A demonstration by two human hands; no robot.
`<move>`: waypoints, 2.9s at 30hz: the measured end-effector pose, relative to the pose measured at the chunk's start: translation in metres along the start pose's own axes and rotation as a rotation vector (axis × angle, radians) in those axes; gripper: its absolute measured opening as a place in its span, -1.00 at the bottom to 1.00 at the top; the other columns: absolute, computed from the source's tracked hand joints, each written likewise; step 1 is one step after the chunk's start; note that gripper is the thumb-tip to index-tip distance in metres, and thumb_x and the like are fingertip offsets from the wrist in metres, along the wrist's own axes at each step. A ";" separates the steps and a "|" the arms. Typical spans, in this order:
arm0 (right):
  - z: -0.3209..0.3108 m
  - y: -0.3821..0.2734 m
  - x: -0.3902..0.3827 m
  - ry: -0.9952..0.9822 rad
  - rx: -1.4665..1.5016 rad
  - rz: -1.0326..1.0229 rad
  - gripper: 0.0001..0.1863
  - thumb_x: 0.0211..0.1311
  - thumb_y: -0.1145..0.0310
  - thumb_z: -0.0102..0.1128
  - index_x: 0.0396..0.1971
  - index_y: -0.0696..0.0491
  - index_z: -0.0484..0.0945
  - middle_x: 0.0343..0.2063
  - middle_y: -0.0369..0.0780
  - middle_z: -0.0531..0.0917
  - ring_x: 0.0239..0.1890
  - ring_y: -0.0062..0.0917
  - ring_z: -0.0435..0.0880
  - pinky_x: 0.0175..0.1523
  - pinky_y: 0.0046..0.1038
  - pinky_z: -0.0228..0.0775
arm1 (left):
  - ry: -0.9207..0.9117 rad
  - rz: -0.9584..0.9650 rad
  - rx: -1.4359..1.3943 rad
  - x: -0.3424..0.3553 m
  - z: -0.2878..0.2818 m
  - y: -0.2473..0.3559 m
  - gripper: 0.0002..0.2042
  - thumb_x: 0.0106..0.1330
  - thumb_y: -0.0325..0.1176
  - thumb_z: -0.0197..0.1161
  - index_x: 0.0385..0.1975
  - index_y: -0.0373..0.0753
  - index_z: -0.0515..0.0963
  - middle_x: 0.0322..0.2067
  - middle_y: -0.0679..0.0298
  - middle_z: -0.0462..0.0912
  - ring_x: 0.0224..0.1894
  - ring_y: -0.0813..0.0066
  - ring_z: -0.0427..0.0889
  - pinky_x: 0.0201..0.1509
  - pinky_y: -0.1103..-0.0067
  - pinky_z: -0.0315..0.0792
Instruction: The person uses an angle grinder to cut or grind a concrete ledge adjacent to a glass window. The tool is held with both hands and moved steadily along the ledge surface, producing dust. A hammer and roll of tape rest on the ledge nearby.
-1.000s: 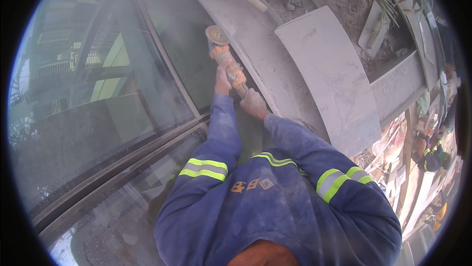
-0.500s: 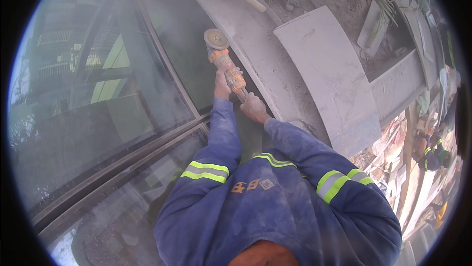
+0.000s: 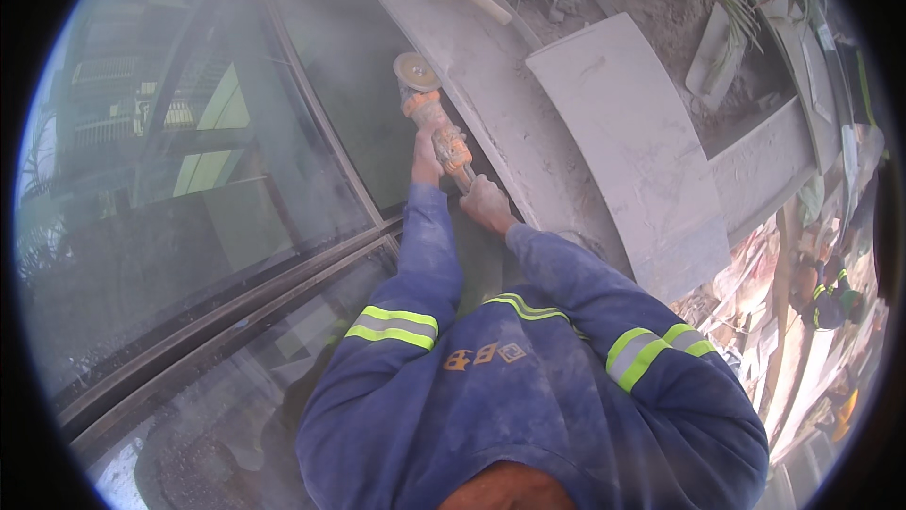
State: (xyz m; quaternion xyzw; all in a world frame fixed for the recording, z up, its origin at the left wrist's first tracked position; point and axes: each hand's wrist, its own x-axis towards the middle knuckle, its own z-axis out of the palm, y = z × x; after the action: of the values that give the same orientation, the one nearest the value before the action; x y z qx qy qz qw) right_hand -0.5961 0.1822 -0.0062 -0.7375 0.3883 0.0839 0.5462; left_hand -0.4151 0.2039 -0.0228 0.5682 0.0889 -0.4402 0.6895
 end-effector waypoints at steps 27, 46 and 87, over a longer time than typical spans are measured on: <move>-0.001 -0.004 -0.012 -0.028 -0.019 0.019 -0.66 0.23 0.39 0.06 -0.08 0.31 0.48 -0.15 0.22 0.69 -0.02 0.11 0.70 0.12 0.01 0.52 | -0.016 -0.025 -0.013 -0.005 -0.010 -0.003 -0.47 0.11 -0.16 0.41 0.00 -0.31 0.42 -0.27 0.02 0.64 -0.26 0.07 0.72 -0.20 0.14 0.67; 0.001 -0.003 -0.013 -0.021 -0.013 0.017 -0.68 0.22 0.40 0.06 -0.12 0.31 0.47 -0.16 0.24 0.69 -0.02 0.12 0.70 0.13 0.00 0.53 | -0.012 -0.056 -0.033 -0.008 -0.009 -0.004 -0.52 0.11 -0.18 0.42 -0.05 -0.29 0.46 -0.31 0.06 0.63 -0.26 0.09 0.72 -0.22 0.22 0.67; 0.002 0.002 -0.013 -0.041 -0.009 0.070 -0.65 0.24 0.36 0.08 -0.07 0.28 0.48 -0.15 0.21 0.70 0.00 0.10 0.70 0.14 -0.02 0.52 | 0.012 -0.024 -0.007 -0.014 -0.003 -0.009 -0.43 0.10 -0.18 0.42 0.05 -0.37 0.42 -0.25 -0.01 0.61 -0.24 0.08 0.70 -0.17 0.17 0.67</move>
State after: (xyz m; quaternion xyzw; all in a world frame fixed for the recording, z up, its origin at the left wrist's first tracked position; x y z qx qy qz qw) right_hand -0.6057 0.1894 -0.0013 -0.7239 0.4023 0.1198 0.5475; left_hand -0.4291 0.2144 -0.0215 0.5672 0.1014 -0.4449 0.6856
